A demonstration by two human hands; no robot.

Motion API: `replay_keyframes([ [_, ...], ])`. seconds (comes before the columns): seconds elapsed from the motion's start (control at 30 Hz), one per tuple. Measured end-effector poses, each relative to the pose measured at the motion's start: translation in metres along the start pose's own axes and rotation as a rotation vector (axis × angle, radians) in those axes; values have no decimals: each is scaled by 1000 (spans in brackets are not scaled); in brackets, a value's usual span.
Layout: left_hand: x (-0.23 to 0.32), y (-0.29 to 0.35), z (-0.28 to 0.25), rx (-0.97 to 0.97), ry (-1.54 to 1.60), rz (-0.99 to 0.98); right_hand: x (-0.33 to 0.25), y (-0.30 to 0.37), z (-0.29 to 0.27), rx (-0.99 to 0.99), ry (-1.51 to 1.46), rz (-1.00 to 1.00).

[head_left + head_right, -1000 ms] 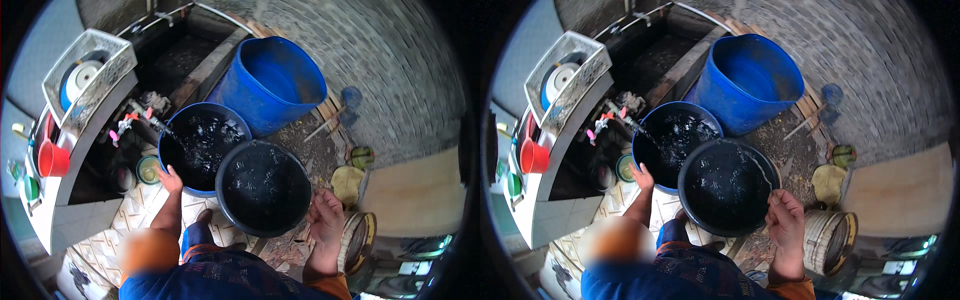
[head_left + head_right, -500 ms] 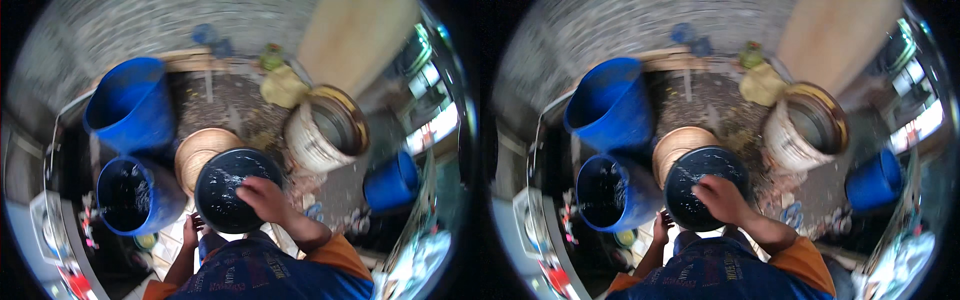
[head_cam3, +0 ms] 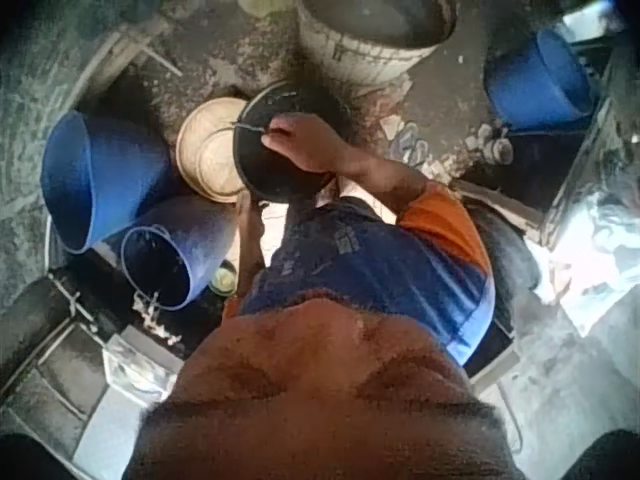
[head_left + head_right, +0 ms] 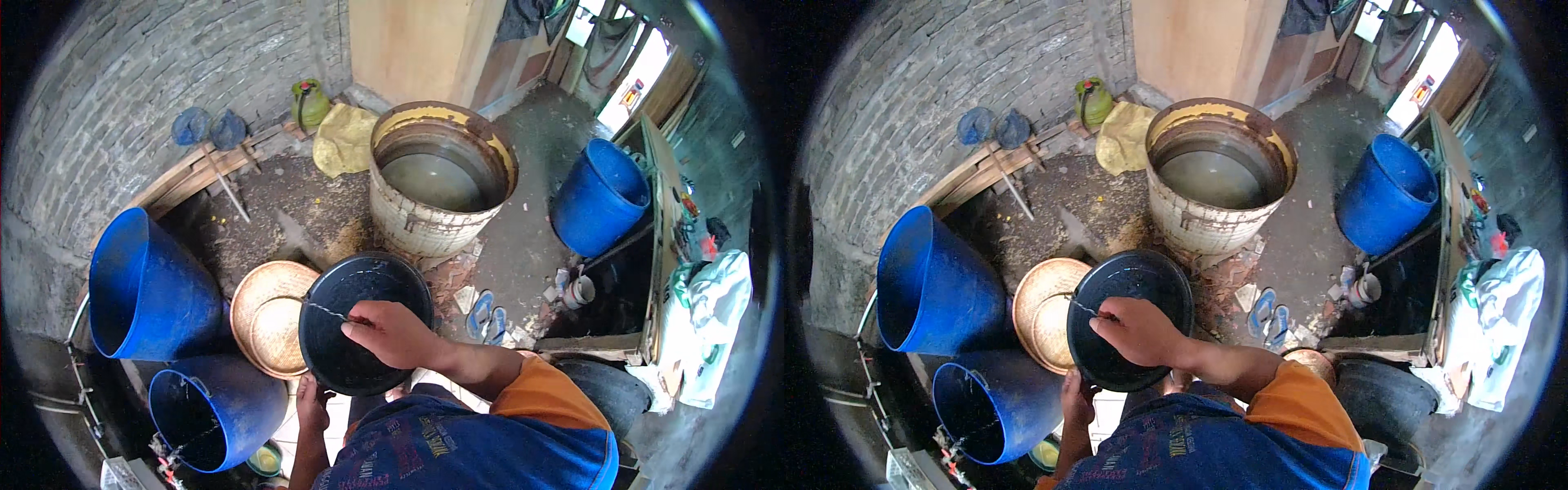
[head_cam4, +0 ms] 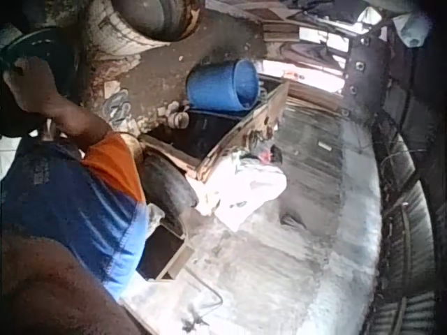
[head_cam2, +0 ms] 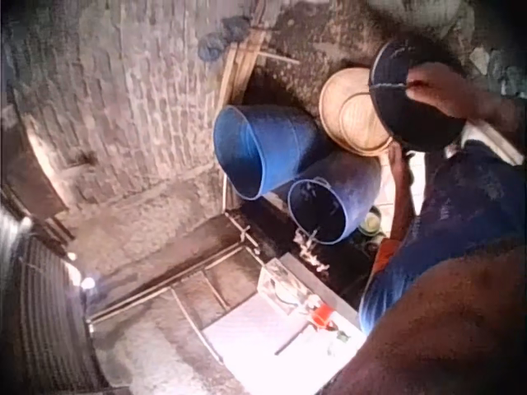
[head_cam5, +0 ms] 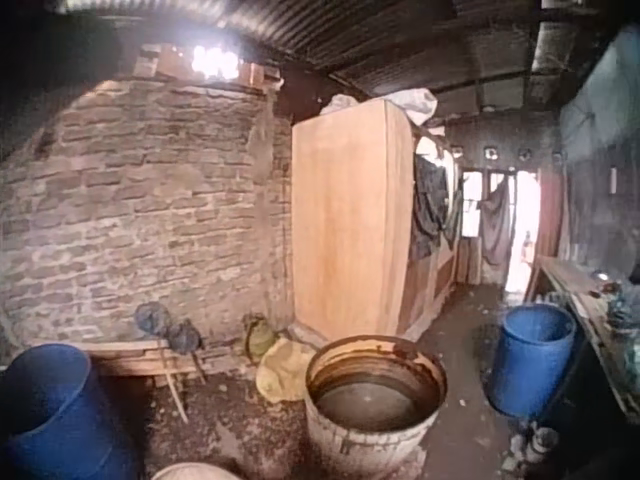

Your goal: The person fills a large barrel with water by dipping a bucket into a smaller container of water and pouring it into the barrel multiple times.

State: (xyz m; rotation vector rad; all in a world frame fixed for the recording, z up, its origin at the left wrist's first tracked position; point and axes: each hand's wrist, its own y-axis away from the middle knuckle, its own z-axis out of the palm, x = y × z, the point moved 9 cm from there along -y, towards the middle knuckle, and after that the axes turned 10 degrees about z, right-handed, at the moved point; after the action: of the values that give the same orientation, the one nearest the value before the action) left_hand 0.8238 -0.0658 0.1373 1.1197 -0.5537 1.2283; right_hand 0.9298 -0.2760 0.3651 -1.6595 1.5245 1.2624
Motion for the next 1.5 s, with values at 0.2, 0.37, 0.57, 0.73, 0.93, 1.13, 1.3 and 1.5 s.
replay_keyframes([
  [0.2, 8, -35, 37, -73, 92, -31, 7, -1, -35, 120, 37, 71],
  [0.37, 36, -54, 64, -155, 108, -29, 11, -9, -57, 157, -88, 160],
  [0.57, 59, -66, 93, -157, 146, 14, 5, -24, -92, 208, -108, 65],
  [0.73, 95, -73, 149, -178, 191, 139, 5, -41, -132, 207, -131, 16],
  [0.93, 115, -91, 211, -114, 112, 314, 8, -68, -194, 157, -133, -84],
  [1.13, 128, -113, 281, -48, 31, 416, 22, -99, -263, 111, -263, -161],
  [1.3, 145, -140, 348, -81, -102, 532, 45, -119, -324, 199, -317, -177],
  [1.5, 149, -174, 407, -67, -90, 537, 85, -140, -367, 324, -386, -179],
])
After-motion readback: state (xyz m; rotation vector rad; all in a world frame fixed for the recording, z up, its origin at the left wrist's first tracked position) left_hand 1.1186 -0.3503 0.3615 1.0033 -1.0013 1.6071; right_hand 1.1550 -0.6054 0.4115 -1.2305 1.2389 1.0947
